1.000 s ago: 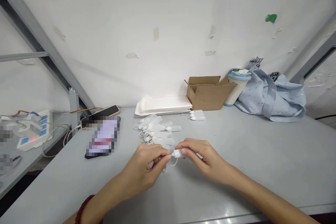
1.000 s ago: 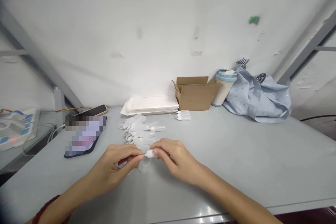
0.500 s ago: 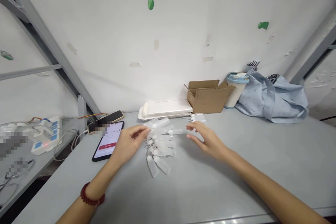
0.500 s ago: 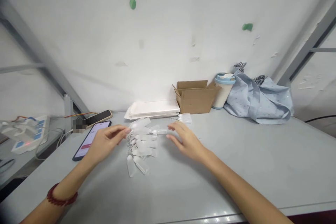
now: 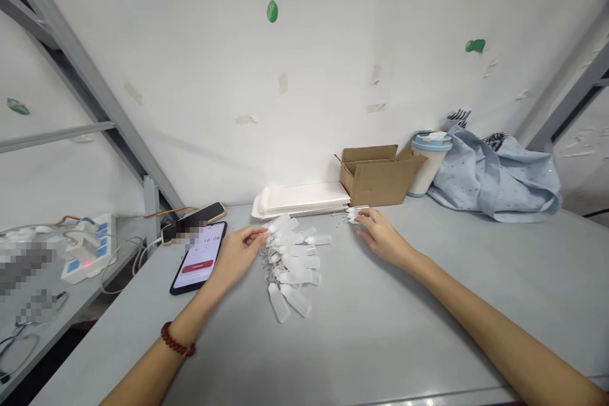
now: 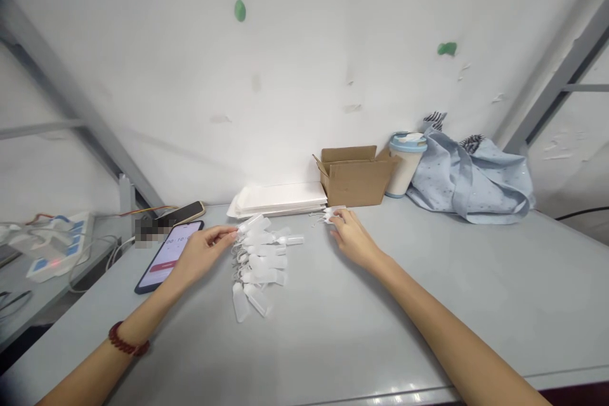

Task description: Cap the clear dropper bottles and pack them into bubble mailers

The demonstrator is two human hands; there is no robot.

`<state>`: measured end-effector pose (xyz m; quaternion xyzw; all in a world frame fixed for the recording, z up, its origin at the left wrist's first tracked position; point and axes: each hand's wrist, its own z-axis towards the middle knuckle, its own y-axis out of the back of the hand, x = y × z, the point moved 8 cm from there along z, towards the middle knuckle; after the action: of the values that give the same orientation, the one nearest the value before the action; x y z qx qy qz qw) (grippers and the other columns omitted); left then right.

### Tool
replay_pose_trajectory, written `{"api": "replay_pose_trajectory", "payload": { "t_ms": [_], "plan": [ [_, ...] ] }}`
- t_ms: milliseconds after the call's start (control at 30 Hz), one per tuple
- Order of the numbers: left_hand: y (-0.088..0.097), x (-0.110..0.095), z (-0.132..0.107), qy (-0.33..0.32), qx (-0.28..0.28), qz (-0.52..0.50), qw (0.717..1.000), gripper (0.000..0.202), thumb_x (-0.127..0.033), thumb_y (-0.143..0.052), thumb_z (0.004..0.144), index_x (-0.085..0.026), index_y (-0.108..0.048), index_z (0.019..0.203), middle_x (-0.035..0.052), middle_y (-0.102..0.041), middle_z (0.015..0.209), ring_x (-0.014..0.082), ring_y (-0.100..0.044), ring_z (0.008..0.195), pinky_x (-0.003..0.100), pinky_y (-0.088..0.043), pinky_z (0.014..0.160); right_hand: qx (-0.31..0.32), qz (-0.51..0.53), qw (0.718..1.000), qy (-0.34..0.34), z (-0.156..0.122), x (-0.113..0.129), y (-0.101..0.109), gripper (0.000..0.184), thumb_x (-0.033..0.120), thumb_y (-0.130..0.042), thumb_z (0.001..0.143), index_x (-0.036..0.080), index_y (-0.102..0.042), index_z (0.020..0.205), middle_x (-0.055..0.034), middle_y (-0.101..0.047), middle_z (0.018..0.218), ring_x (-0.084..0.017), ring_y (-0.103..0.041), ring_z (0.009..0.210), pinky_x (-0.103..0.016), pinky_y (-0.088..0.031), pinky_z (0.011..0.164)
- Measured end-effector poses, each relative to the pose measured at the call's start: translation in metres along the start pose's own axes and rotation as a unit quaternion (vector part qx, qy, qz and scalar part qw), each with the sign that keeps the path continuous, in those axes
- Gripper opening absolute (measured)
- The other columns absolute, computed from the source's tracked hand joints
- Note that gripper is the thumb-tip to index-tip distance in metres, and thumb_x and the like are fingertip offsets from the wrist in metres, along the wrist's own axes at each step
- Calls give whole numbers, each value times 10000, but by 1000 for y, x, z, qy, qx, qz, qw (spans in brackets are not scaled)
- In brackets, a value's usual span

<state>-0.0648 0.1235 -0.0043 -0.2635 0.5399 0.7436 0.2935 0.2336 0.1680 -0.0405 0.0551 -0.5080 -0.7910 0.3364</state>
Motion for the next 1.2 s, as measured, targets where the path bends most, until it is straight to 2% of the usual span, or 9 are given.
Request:
{"api": "replay_pose_trajectory", "payload": {
  "t_ms": [133,300,433,633,733,833,900,1033,1200],
  "plan": [
    [6,6,2,7,-16,2,1000,376,-414,-522,763,-117,-668,943,45,-660,710,193,-585,674,277,-425,619,17,-9,1000,-3,1,0,-1,236,130,-456,832,170,-579,1029,-130,-554,1095,-274,-512,1029,-424,-460,875],
    [11,6,2,10,-30,-6,999,361,-402,-504,769,-134,-646,964,37,-646,727,201,-601,720,286,-433,649,19,-29,999,-27,4,-3,2,266,70,-411,830,160,-589,1006,-128,-582,1032,-267,-528,954,-410,-468,807],
    [10,1,-2,12,-30,-15,999,367,-414,-508,765,-137,-643,964,39,-646,730,204,-601,720,283,-435,627,24,-41,998,-42,5,-5,0,280,60,-450,811,158,-595,1029,-131,-596,1048,-267,-528,948,-401,-453,814],
    [9,-20,-13,3,-36,-27,999,350,-428,-518,768,-151,-656,931,39,-645,752,186,-578,696,259,-434,591,19,-27,997,-68,4,-3,4,133,136,-505,821,166,-615,888,-114,-646,913,-278,-533,866,-419,-448,745],
    [3,-35,-23,-12,-19,-29,999,332,-432,-521,781,-161,-667,907,26,-632,717,161,-542,630,247,-425,558,6,4,998,-65,3,12,15,103,191,-504,847,184,-593,898,-80,-653,896,-245,-537,863,-377,-462,741],
    [-8,-48,-33,-29,19,-37,999,306,-413,-508,814,-174,-664,923,26,-640,738,154,-540,636,237,-415,545,-3,42,998,-48,-1,40,27,98,258,-498,872,198,-572,894,-54,-637,893,-207,-539,858,-340,-464,755],
    [-17,-56,-40,-42,48,-41,997,294,-397,-498,834,-181,-659,951,27,-644,753,155,-551,662,233,-414,548,0,112,993,-35,-4,60,33,106,271,-485,883,205,-568,888,-50,-620,884,-194,-533,813,-331,-458,720],
    [-28,-67,-49,-63,86,-44,993,307,-364,-489,856,-190,-631,1065,21,-638,769,132,-534,611,224,-408,533,8,165,986,3,-9,93,41,67,244,-505,872,205,-560,867,-39,-600,832,-189,-515,811,-336,-430,739],
    [-36,-71,-54,-80,116,-54,989,320,-354,-479,871,-197,-608,1118,19,-629,765,130,-530,606,216,-395,517,22,199,979,31,-14,109,43,54,181,-516,846,202,-549,884,-42,-590,824,-187,-494,801,-324,-421,714]
  ]
}}
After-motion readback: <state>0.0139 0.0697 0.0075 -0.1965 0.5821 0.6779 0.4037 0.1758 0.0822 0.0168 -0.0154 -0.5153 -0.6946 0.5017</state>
